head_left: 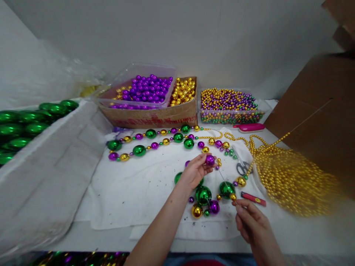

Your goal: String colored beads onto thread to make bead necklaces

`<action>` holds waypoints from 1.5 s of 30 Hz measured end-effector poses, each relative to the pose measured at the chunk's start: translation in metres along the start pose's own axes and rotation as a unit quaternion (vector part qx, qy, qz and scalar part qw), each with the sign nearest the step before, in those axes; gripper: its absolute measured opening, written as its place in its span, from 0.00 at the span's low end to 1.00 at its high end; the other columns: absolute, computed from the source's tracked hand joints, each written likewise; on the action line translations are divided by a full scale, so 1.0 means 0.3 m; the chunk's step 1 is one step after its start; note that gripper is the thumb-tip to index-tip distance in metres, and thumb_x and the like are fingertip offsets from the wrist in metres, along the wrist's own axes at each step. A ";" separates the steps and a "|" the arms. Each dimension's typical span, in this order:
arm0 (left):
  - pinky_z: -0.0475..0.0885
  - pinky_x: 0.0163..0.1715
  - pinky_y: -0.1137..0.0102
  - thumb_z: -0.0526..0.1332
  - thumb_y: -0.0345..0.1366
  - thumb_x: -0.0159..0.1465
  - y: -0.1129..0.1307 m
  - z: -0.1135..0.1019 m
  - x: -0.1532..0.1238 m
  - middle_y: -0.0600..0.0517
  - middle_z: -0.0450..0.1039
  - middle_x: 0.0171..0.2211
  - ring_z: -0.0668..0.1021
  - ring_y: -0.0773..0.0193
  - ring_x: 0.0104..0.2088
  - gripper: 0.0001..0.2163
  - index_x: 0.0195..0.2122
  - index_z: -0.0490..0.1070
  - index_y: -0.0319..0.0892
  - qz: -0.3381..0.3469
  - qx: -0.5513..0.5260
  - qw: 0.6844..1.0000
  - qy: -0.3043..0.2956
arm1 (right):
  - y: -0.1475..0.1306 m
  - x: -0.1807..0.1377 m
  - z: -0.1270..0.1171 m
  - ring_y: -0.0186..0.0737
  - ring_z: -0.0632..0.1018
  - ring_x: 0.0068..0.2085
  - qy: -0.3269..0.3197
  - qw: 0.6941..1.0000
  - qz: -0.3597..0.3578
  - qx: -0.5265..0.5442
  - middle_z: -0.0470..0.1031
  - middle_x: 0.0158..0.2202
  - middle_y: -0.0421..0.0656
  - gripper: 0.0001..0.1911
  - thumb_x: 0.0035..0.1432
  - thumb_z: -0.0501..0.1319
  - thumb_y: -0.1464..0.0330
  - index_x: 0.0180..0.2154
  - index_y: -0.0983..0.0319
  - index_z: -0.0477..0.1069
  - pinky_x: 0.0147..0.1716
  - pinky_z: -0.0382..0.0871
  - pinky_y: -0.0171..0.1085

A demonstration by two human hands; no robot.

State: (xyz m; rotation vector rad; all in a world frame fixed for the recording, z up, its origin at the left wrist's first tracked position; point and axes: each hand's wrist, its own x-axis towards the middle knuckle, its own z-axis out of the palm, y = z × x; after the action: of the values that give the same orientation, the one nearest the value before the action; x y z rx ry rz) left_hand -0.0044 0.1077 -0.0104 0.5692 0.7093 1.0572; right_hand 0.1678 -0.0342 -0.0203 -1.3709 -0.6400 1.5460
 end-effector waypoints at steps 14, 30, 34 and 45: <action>0.71 0.44 0.67 0.64 0.34 0.57 -0.011 -0.016 -0.014 0.46 0.76 0.39 0.78 0.64 0.37 0.10 0.40 0.71 0.38 0.053 -0.019 0.997 0.046 | -0.013 -0.053 0.026 0.24 0.51 0.14 0.046 0.997 -0.030 -0.047 0.59 0.12 0.34 0.23 0.47 0.64 0.52 0.37 0.64 0.70 0.15 0.36 0.29; 0.71 0.45 0.65 0.67 0.32 0.54 -0.047 0.002 -0.047 0.48 0.74 0.42 0.77 0.62 0.42 0.15 0.43 0.72 0.40 0.102 0.000 0.994 0.045 | -0.010 -0.044 0.034 0.24 0.51 0.15 0.059 0.997 -0.024 -0.051 0.59 0.12 0.33 0.23 0.47 0.64 0.51 0.37 0.63 0.70 0.16 0.36 0.29; 0.71 0.45 0.66 0.67 0.30 0.53 -0.050 0.016 -0.059 0.48 0.74 0.41 0.76 0.62 0.42 0.15 0.43 0.72 0.40 0.099 -0.004 0.994 0.044 | -0.006 -0.036 0.030 0.25 0.53 0.15 0.050 0.997 -0.032 -0.054 0.60 0.13 0.34 0.23 0.48 0.64 0.51 0.38 0.63 0.70 0.15 0.37 0.28; 0.71 0.42 0.67 0.69 0.27 0.48 -0.052 0.072 -0.099 0.48 0.72 0.42 0.75 0.62 0.41 0.22 0.46 0.69 0.41 0.104 0.009 0.994 0.045 | 0.054 0.007 -0.002 0.25 0.56 0.16 0.032 0.999 -0.036 -0.011 0.63 0.16 0.35 0.22 0.48 0.65 0.53 0.39 0.62 0.70 0.15 0.44 0.27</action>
State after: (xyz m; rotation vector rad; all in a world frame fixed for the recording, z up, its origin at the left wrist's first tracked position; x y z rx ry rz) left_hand 0.0115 0.0724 -0.0004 0.6240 0.7500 1.2780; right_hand 0.1638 -0.0393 -0.0352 -1.3946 -0.6612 1.4365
